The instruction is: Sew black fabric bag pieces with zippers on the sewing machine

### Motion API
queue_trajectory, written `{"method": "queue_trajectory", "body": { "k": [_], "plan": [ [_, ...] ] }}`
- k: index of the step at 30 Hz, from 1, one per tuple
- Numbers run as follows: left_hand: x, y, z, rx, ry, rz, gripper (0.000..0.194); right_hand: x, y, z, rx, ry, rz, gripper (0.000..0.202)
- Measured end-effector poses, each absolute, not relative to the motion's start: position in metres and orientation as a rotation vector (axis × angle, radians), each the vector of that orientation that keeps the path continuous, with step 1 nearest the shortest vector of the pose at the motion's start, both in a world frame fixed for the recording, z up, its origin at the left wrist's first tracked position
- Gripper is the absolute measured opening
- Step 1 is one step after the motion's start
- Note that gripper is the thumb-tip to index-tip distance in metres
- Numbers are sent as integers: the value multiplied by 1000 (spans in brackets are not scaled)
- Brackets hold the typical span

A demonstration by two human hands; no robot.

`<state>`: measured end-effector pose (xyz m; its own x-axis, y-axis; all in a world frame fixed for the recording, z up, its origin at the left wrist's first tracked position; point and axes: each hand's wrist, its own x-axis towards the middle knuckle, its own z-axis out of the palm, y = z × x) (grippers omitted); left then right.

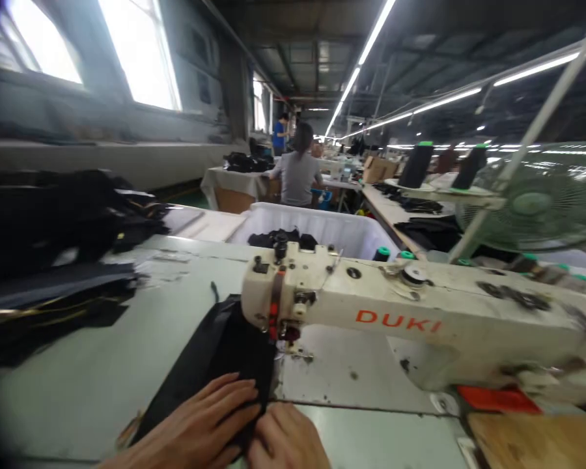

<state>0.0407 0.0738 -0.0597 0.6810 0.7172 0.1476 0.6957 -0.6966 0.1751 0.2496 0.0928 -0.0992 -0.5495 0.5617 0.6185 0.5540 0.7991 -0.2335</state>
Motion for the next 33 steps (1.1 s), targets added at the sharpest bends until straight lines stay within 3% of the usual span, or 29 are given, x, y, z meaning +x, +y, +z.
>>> {"method": "queue_trajectory", "body": {
  "k": [12, 17, 23, 33],
  "plan": [
    [42, 92, -35, 2744, 1157, 385, 43, 247, 112, -88, -692, -2422, -51, 54],
    [41, 91, -34, 2727, 1106, 432, 27, 247, 122, -93, -713, -2461, -21, 30],
    [37, 98, -34, 2785, 987, 410, 30, 251, 131, -97, -709, -2421, -41, 15],
    [32, 131, -54, 2706, 939, 484, 32, 259, 143, -115, -905, -2412, -224, 30]
  ]
}}
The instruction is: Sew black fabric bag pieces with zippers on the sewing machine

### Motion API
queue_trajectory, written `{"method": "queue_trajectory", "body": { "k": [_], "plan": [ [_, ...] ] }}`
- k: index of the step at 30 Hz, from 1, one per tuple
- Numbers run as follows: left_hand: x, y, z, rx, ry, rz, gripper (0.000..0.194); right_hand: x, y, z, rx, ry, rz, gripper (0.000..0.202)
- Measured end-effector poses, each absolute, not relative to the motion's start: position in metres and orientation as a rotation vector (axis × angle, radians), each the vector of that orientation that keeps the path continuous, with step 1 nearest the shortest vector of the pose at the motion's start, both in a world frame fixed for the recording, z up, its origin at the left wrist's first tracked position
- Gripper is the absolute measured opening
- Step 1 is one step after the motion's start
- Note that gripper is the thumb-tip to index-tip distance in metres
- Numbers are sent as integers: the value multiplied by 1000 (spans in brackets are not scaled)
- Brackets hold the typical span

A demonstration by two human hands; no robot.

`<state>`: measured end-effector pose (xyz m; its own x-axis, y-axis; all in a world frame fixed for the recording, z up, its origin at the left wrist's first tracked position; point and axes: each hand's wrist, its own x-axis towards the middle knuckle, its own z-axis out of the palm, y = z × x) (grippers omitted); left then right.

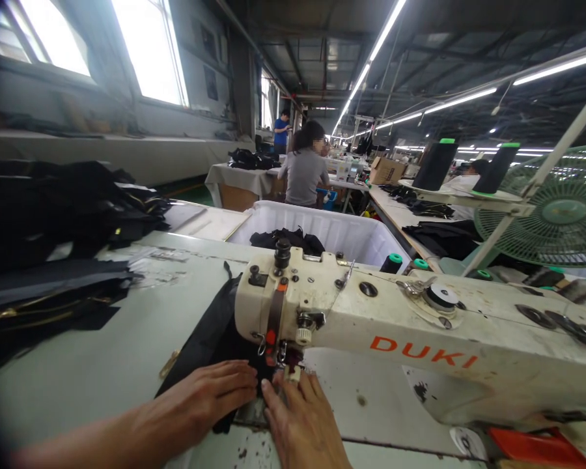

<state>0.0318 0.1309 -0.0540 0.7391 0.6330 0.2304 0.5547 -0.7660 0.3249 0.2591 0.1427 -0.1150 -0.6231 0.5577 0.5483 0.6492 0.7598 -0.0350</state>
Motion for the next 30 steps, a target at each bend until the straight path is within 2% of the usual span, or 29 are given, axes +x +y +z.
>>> {"method": "queue_trajectory", "body": {
  "k": [7, 11, 17, 20, 22, 27, 29, 30],
  "plan": [
    [28, 155, -60, 2711, 895, 564, 27, 259, 149, -118, -997, -2445, -367, 38],
    [29, 164, -62, 2724, 910, 541, 31, 258, 148, -120, -1046, -2430, -295, 39],
    [16, 189, -31, 2751, 882, 380, 30, 264, 146, -120, -1066, -2458, -173, 46],
    [1, 200, -19, 2730, 957, 275, 31, 266, 146, -119, -1027, -2449, -171, 43],
    [-7, 194, -20, 2680, 1084, 168, 41, 265, 144, -115, -1035, -2415, -155, 38],
    [-8, 129, -20, 2415, 1426, -161, 78, 272, 125, -85, -1163, -2347, -88, 25],
    [-1, 101, -14, 2359, 1462, -281, 99, 281, 110, -75, -1223, -2267, -101, 24],
    [4, 90, -12, 2365, 1459, -309, 102, 284, 101, -74, -1224, -2233, -111, 25]
  ]
}}
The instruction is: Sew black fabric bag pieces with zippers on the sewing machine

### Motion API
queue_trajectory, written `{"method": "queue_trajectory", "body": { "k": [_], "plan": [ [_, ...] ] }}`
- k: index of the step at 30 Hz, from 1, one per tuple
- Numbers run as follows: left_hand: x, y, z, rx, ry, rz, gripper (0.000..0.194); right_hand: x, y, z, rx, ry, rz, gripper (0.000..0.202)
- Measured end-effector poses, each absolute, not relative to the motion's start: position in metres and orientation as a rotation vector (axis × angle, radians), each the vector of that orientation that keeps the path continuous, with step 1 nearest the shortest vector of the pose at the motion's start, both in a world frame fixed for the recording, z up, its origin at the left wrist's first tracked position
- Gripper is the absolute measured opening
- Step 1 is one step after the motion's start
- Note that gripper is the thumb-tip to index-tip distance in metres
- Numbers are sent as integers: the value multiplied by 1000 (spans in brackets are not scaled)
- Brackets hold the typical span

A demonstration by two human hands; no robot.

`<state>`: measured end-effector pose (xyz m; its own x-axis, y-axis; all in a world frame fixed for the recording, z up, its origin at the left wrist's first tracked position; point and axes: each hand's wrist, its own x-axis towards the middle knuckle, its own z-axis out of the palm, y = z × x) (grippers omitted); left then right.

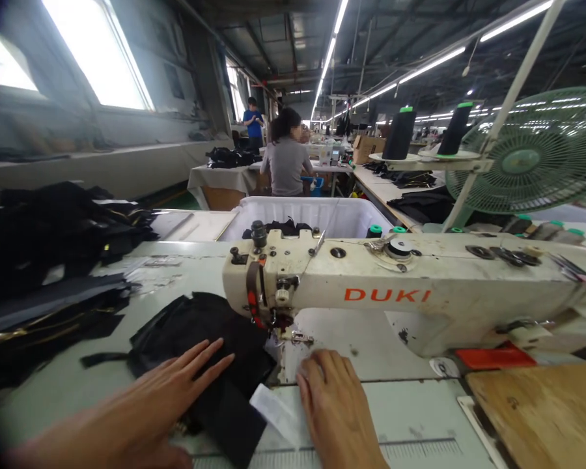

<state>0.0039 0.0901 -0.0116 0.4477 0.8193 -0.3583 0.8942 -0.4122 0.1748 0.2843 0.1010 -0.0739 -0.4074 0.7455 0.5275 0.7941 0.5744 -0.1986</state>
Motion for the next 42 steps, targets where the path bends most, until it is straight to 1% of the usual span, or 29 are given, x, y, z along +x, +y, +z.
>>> {"method": "queue_trajectory", "body": {
  "k": [1, 2, 3, 5, 6, 7, 8, 12, 13, 14, 15, 18, 19, 22, 25, 27, 30, 31, 36, 39, 40, 42],
  "plan": [
    [10, 82, -10, 2397, 1436, -302, 101, 287, 91, -75, -1201, -2214, -123, 26],
    [17, 76, -11, 2442, 1409, -261, 96, 287, 81, -79, -1151, -2202, -144, 27],
    [24, 73, -14, 2490, 1394, -186, 87, 286, 71, -86, -1087, -2199, -167, 27],
    [38, 71, -23, 2557, 1419, 2, 63, 281, 54, -102, -969, -2148, -265, 29],
    [43, 72, -29, 2568, 1457, 86, 50, 277, 48, -111, -959, -2125, -312, 30],
    [46, 73, -35, 2570, 1485, 151, 42, 273, 43, -118, -970, -2103, -368, 30],
    [47, 74, -41, 2566, 1495, 201, 39, 270, 40, -122, -1002, -2105, -400, 31],
    [35, 78, -52, 2489, 1454, 346, 58, 261, 39, -121, -1151, -2169, -406, 35],
    [31, 79, -52, 2443, 1477, 387, 57, 260, 40, -118, -1188, -2159, -394, 35],
    [27, 81, -53, 2391, 1514, 427, 52, 258, 41, -115, -1220, -2140, -381, 36],
    [25, 82, -53, 2340, 1558, 467, 43, 256, 42, -113, -1244, -2127, -357, 36],
    [27, 88, -54, 2246, 1661, 603, 5, 247, 42, -110, -1249, -2160, -262, 40],
    [29, 90, -54, 2238, 1677, 649, 6, 243, 41, -110, -1242, -2172, -231, 43],
    [37, 94, -55, 2224, 1706, 748, 16, 228, 41, -110, -1205, -2176, -113, 53],
    [41, 96, -54, 2207, 1752, 817, 17, 216, 43, -108, -1127, -2172, 22, 62],
    [43, 95, -53, 2211, 1785, 846, 15, 211, 47, -105, -1102, -2175, 112, 56],
    [45, 94, -50, 2242, 1831, 848, 12, 207, 55, -97, -1139, -2217, 248, 35],
    [46, 95, -48, 2257, 1839, 839, 11, 207, 58, -94, -1157, -2238, 272, 32],
    [50, 100, -32, 2419, 1787, 766, 6, 205, 73, -80, -1072, -2383, 215, 33],
    [51, 101, -26, 2585, 1652, 637, 5, 204, 82, -79, -972, -2481, 251, 30],
    [50, 100, -25, 2634, 1565, 574, 7, 204, 84, -80, -946, -2506, 260, 27],
    [46, 99, -28, 2709, 1360, 464, 17, 204, 86, -82, -919, -2529, 250, 22]
  ]
}}
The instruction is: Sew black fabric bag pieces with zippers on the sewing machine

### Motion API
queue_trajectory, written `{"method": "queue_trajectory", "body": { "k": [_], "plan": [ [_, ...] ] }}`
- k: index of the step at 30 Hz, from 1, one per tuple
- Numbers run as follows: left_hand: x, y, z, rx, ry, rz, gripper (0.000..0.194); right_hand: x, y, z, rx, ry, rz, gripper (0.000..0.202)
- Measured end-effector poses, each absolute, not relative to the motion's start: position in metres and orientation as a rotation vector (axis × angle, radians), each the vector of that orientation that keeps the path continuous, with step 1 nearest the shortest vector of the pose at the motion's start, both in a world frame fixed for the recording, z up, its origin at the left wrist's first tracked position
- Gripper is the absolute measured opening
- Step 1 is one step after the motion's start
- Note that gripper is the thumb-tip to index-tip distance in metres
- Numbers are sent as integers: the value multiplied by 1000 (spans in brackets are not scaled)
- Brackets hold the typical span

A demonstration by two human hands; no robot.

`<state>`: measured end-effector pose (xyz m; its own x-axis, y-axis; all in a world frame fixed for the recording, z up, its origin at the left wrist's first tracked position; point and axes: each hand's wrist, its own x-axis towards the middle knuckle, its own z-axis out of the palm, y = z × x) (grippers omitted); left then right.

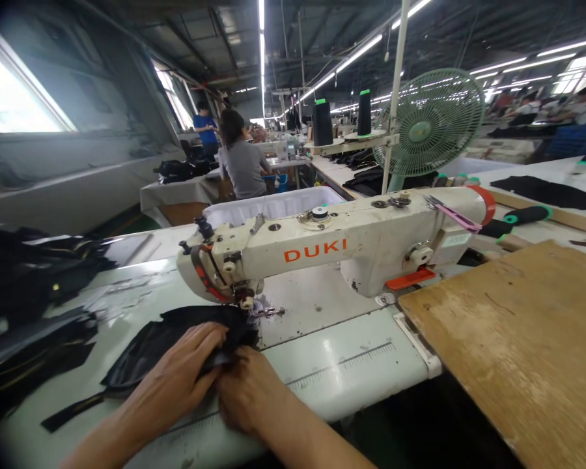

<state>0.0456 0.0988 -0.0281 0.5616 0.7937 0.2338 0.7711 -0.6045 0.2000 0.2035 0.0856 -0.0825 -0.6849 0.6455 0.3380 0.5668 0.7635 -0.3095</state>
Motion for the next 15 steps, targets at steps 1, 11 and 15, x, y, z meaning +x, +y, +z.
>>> {"method": "queue_trajectory", "body": {
  "k": [1, 11, 15],
  "plan": [
    [42, 98, -31, 2734, 1273, 422, 25, 204, 85, -85, -920, -2532, 234, 23],
    [40, 92, -51, 2813, 992, 145, 78, 202, 63, -179, -1144, -2073, 44, 49],
    [46, 94, -57, 2782, 1073, 108, 71, 197, 66, -187, -995, -2107, -174, 40]
  ]
}}
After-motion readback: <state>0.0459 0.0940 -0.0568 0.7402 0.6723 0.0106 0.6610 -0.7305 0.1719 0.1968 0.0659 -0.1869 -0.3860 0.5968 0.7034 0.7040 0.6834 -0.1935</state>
